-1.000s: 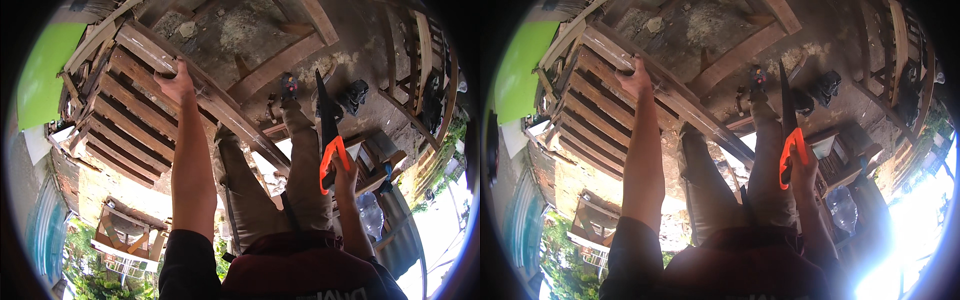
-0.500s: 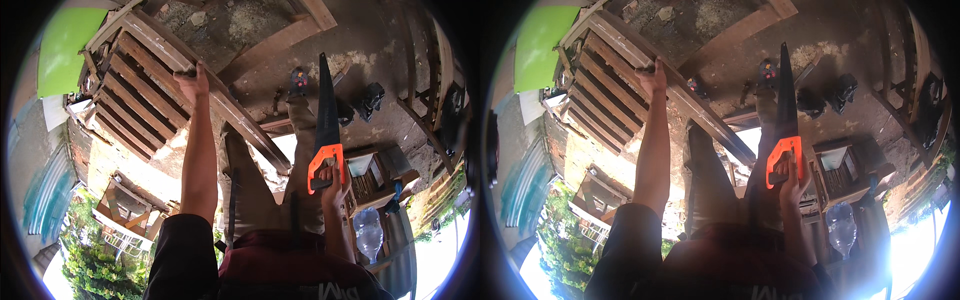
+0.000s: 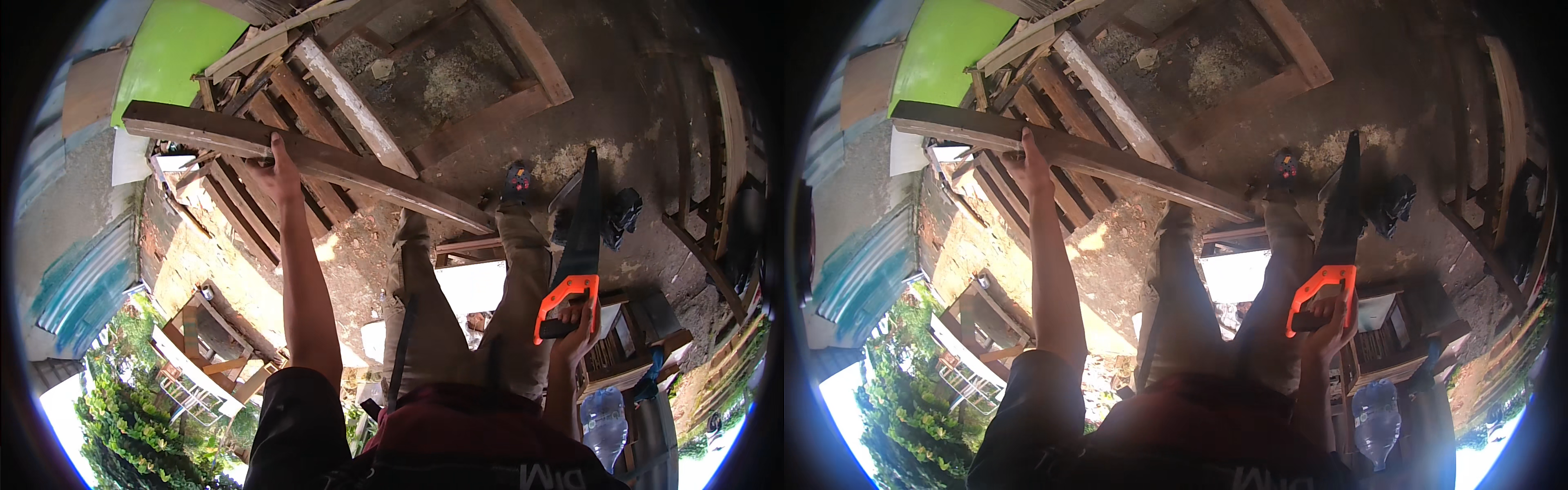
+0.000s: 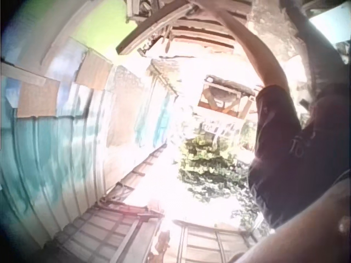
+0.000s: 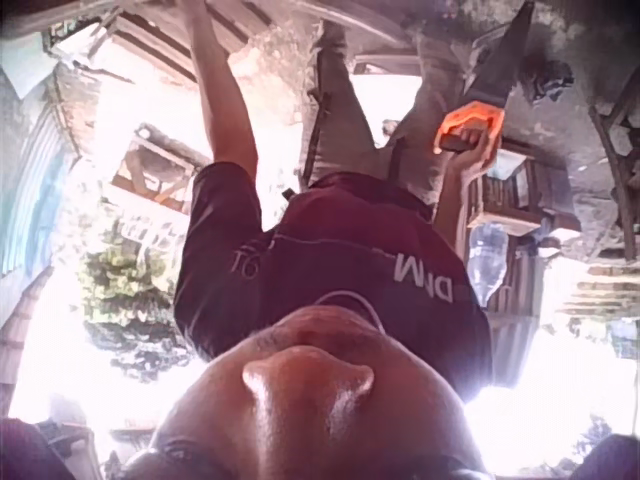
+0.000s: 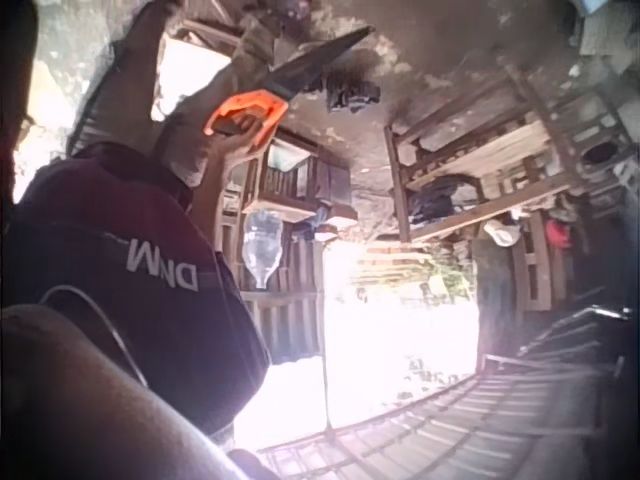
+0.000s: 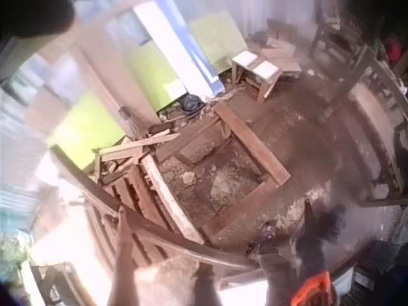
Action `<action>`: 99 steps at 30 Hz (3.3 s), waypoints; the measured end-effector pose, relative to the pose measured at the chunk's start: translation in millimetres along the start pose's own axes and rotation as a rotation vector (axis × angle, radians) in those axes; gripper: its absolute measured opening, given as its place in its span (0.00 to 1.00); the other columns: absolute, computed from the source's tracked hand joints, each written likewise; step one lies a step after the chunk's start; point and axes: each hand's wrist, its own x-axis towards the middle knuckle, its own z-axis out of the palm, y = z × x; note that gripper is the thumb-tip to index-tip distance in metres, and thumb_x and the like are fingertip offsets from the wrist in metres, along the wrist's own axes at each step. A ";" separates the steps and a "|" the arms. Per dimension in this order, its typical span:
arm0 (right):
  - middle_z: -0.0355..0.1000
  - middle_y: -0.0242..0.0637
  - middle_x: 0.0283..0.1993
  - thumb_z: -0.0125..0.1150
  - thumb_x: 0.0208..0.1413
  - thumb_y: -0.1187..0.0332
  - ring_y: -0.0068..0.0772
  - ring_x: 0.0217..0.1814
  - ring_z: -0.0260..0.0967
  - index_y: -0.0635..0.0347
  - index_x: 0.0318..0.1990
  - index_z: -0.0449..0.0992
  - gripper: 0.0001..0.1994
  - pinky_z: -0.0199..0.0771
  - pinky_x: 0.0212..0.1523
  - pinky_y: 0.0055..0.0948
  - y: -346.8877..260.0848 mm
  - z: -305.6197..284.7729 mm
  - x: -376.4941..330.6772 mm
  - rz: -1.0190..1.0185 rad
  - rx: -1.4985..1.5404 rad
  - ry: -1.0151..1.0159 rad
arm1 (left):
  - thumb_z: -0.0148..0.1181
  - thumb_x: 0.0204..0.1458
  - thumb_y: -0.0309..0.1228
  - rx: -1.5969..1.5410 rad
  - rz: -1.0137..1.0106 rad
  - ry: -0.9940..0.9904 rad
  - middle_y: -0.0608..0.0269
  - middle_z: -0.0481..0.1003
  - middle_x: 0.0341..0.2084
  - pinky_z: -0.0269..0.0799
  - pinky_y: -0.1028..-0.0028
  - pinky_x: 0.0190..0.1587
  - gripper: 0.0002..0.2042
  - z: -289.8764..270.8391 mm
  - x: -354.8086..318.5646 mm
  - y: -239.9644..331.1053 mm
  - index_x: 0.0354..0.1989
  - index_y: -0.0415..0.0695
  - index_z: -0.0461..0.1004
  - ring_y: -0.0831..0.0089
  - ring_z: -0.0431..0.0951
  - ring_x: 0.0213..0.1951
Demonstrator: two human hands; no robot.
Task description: The person uses a hammer to pry apart a wooden pallet, removing individual planks. They then use a hand saw to cut a detached plank into smaller pieces.
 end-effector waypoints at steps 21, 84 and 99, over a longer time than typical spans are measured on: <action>0.57 0.24 0.20 0.51 0.69 0.67 0.16 0.20 0.54 0.64 0.43 0.73 0.09 0.59 0.24 0.22 42.6 27.8 -57.8 -0.037 -0.263 -0.149 | 0.64 0.34 0.75 0.604 -0.185 -0.534 0.35 0.43 0.73 0.61 0.52 0.68 0.76 142.2 137.1 -5.4 0.71 0.37 0.14 0.45 0.48 0.74; 0.61 0.28 0.24 0.48 0.68 0.69 0.17 0.24 0.57 0.66 0.43 0.71 0.09 0.58 0.26 0.23 89.5 28.9 3.3 0.051 -0.326 -0.233 | 0.72 0.44 0.42 0.392 -0.012 -0.152 0.27 0.70 0.54 0.70 0.50 0.58 0.50 148.4 -49.2 -83.7 0.69 0.28 0.48 0.34 0.72 0.55; 0.62 0.29 0.24 0.51 0.68 0.65 0.20 0.24 0.59 0.66 0.40 0.70 0.11 0.60 0.27 0.24 101.5 25.3 11.3 0.076 -0.336 -0.198 | 0.70 0.41 0.38 0.342 0.014 -0.153 0.25 0.67 0.56 0.70 0.54 0.58 0.50 152.6 -43.8 -96.1 0.68 0.23 0.47 0.36 0.71 0.57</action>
